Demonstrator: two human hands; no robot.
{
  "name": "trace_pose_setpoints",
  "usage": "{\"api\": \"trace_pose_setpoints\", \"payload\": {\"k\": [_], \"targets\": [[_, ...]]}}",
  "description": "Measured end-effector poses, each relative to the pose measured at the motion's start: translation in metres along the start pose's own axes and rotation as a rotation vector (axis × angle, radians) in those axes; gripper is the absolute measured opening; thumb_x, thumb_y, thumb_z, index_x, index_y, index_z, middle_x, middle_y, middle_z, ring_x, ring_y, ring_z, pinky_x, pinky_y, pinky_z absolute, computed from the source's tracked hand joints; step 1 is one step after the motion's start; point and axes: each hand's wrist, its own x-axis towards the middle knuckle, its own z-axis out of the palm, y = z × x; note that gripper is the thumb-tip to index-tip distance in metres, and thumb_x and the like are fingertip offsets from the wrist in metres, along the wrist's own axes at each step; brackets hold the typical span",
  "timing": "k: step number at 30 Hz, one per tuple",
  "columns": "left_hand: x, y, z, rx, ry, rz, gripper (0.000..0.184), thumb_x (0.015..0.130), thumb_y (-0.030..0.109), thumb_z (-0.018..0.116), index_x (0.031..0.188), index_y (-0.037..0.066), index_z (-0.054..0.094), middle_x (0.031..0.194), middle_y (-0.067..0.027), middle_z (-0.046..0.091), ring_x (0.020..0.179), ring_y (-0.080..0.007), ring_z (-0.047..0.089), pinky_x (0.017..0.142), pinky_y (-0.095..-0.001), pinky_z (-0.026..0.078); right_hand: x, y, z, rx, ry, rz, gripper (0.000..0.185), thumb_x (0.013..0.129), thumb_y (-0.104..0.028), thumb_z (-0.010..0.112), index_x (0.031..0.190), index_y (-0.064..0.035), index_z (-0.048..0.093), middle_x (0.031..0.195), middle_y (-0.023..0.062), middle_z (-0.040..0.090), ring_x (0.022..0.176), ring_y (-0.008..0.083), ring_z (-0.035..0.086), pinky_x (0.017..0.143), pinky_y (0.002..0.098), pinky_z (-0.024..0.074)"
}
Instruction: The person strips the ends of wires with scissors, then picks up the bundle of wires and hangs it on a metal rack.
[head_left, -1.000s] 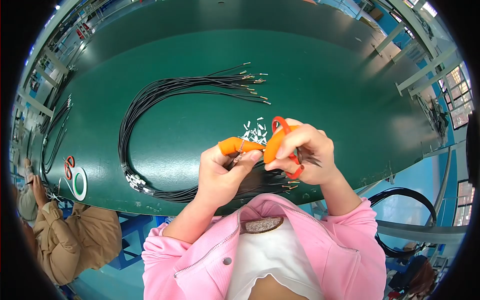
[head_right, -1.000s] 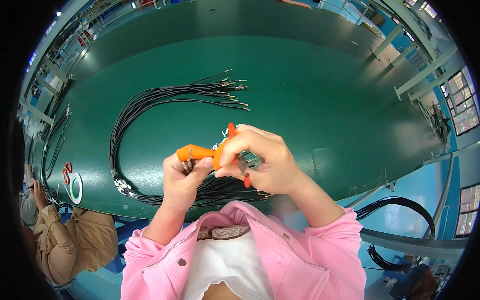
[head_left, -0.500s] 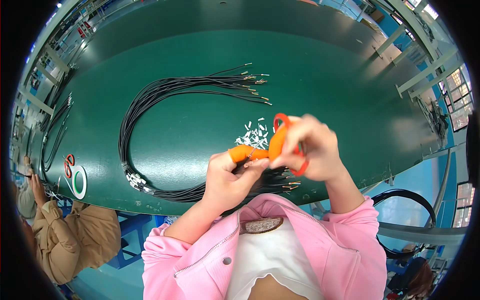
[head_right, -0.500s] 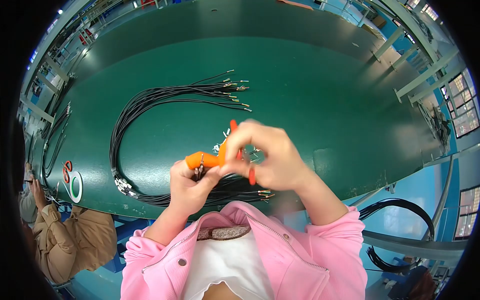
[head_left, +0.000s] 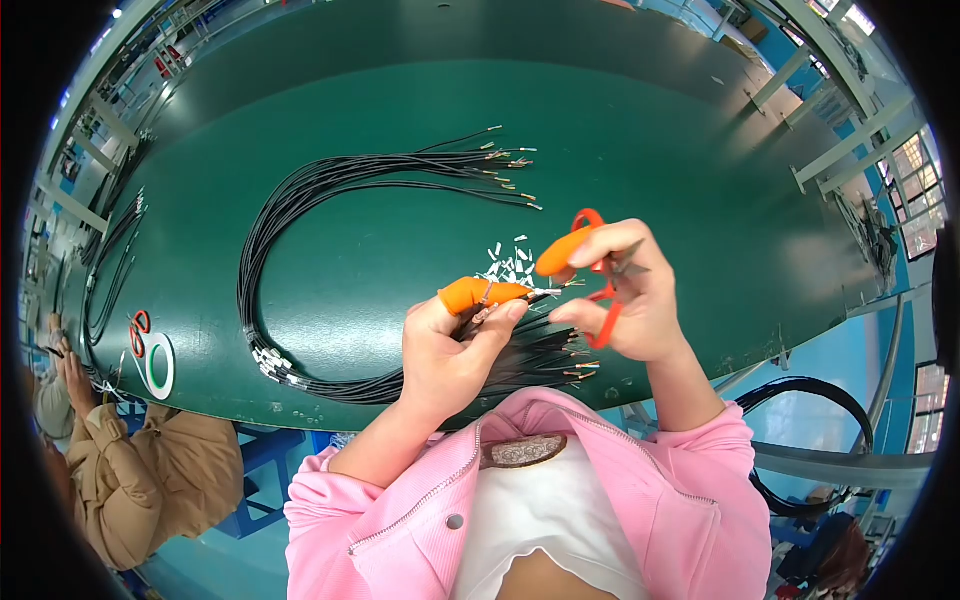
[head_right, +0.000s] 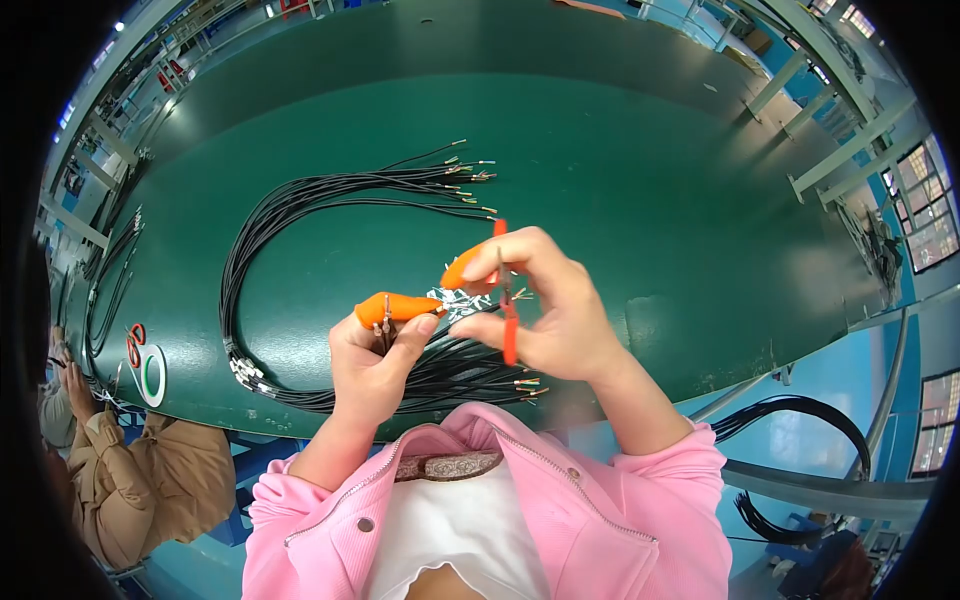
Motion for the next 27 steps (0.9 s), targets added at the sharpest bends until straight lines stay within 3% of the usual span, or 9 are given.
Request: {"api": "trace_pose_setpoints", "payload": {"k": [6, 12, 18, 21, 27], "targets": [[-0.001, 0.004, 0.0, 0.077, -0.025, 0.025, 0.008, 0.077, 0.006, 0.062, 0.082, 0.0, 0.062, 0.055, 0.0033, 0.05, 0.049, -0.0013, 0.04, 0.044, -0.0181, 0.03, -0.001, 0.004, 0.003, 0.017, -0.085, 0.105, 0.031, 0.067, 0.001, 0.07, 0.09, -0.006, 0.051, 0.089, 0.0055, 0.054, 0.076, 0.0123, 0.055, 0.067, 0.0256, 0.0456], [-0.001, 0.01, -0.003, -0.052, -0.108, -0.023, 0.009, 0.079, 0.007, 0.062, 0.084, 0.0, 0.062, 0.058, 0.0055, 0.05, 0.05, -0.0016, 0.041, 0.046, -0.0178, 0.032, -0.001, 0.006, 0.008, 0.286, -0.021, 0.08, 0.03, 0.068, 0.006, 0.066, 0.089, -0.0047, 0.048, 0.087, 0.0059, 0.049, 0.081, 0.014, 0.055, 0.071, 0.0262, 0.045], [0.006, 0.013, -0.017, -0.361, -0.367, -0.308, 0.012, 0.083, 0.011, 0.058, 0.085, -0.001, 0.06, 0.055, 0.006, 0.043, 0.046, -0.0015, 0.034, 0.043, -0.0189, 0.026, 0.0, 0.008, 0.016, 0.578, -0.024, 0.179, 0.037, 0.065, 0.004, 0.067, 0.09, -0.0071, 0.043, 0.086, 0.006, 0.048, 0.082, 0.0151, 0.054, 0.07, 0.0272, 0.0454], [0.008, 0.011, -0.019, -0.451, -0.445, -0.337, 0.013, 0.085, 0.012, 0.055, 0.084, 0.0, 0.059, 0.053, 0.0057, 0.041, 0.045, -0.0013, 0.031, 0.041, -0.0197, 0.022, -0.001, 0.018, 0.015, 0.699, -0.074, 0.194, 0.038, 0.065, 0.004, 0.067, 0.089, -0.0077, 0.041, 0.086, 0.0059, 0.047, 0.08, 0.015, 0.054, 0.07, 0.0276, 0.0457], [0.006, 0.01, -0.013, -0.255, -0.237, -0.225, 0.014, 0.086, 0.012, 0.053, 0.089, -0.001, 0.059, 0.052, 0.0046, 0.041, 0.045, -0.002, 0.034, 0.041, -0.0198, 0.025, 0.009, 0.016, 0.011, 0.544, 0.01, 0.256, 0.035, 0.067, 0.003, 0.066, 0.091, -0.0075, 0.042, 0.086, 0.0054, 0.047, 0.08, 0.0133, 0.053, 0.07, 0.0267, 0.045]]}}
